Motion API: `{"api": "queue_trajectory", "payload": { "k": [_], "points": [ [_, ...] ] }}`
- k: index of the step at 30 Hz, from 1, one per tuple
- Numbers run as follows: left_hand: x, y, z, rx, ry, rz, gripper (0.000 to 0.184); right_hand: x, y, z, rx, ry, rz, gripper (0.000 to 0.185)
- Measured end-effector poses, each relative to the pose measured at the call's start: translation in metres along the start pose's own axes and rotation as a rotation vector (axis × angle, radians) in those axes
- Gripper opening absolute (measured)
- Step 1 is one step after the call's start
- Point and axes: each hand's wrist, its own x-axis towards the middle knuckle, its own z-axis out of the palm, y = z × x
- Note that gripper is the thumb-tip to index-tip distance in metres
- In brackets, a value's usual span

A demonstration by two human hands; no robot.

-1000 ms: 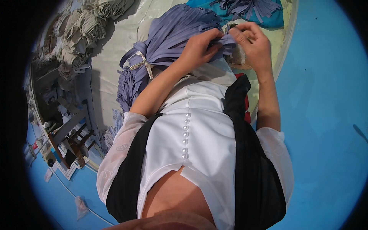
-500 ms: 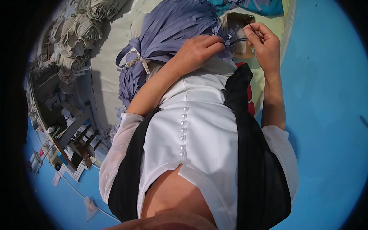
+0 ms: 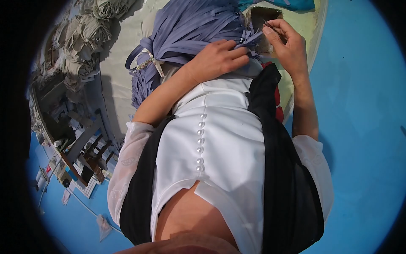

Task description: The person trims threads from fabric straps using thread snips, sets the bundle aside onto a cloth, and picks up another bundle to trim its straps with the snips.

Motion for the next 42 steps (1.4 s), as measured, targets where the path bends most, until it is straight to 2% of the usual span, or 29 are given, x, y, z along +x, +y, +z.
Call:
{"api": "queue_trajectory", "payload": {
  "k": [1,5,9,12,14,16,19,22,25,34,37,40,42],
  "points": [
    [-0.001,0.000,-0.001,-0.054,-0.001,-0.030,0.023,0.000,0.003,-0.001,0.034,0.002,0.026,0.020],
    [-0.010,-0.007,-0.003,-0.616,0.070,-0.333,0.039,0.004,0.021,-0.001,0.182,-0.001,0.060,0.020],
    [-0.019,-0.010,-0.009,-0.820,0.102,-0.416,0.032,0.000,0.020,0.015,0.168,-0.120,0.101,0.019],
    [-0.027,-0.013,-0.014,-0.962,0.084,-0.499,0.027,-0.005,0.024,0.014,0.066,-0.260,0.228,0.017],
    [-0.036,-0.016,-0.012,-1.043,0.070,-0.534,0.025,-0.009,0.033,0.013,-0.018,-0.209,0.171,0.016],
    [-0.040,-0.019,-0.011,-1.039,0.051,-0.540,0.026,-0.012,0.040,0.012,-0.106,-0.155,0.110,0.016],
    [-0.041,-0.015,-0.012,-1.000,0.028,-0.522,0.027,-0.007,0.019,0.000,-0.062,-0.091,0.233,0.015],
    [-0.039,-0.012,-0.014,-0.898,0.017,-0.435,0.030,-0.009,0.013,0.009,0.080,-0.113,0.101,0.014],
    [-0.038,-0.007,-0.018,-0.831,-0.017,-0.402,0.033,-0.012,0.018,0.013,0.103,-0.125,0.064,0.014],
    [-0.041,0.000,-0.024,-0.735,-0.071,-0.350,0.037,-0.015,0.047,0.017,0.032,-0.120,0.097,0.016],
    [-0.045,0.001,-0.027,-0.673,-0.101,-0.347,0.037,-0.017,0.050,0.009,-0.146,-0.345,0.319,0.016],
    [-0.049,0.000,-0.025,-0.608,-0.110,-0.311,0.036,-0.020,0.065,0.009,-0.033,-0.138,0.314,0.016],
    [-0.049,-0.001,-0.023,-0.587,-0.118,-0.277,0.035,-0.017,0.077,0.019,0.189,-0.121,0.335,0.017]
  ]
}}
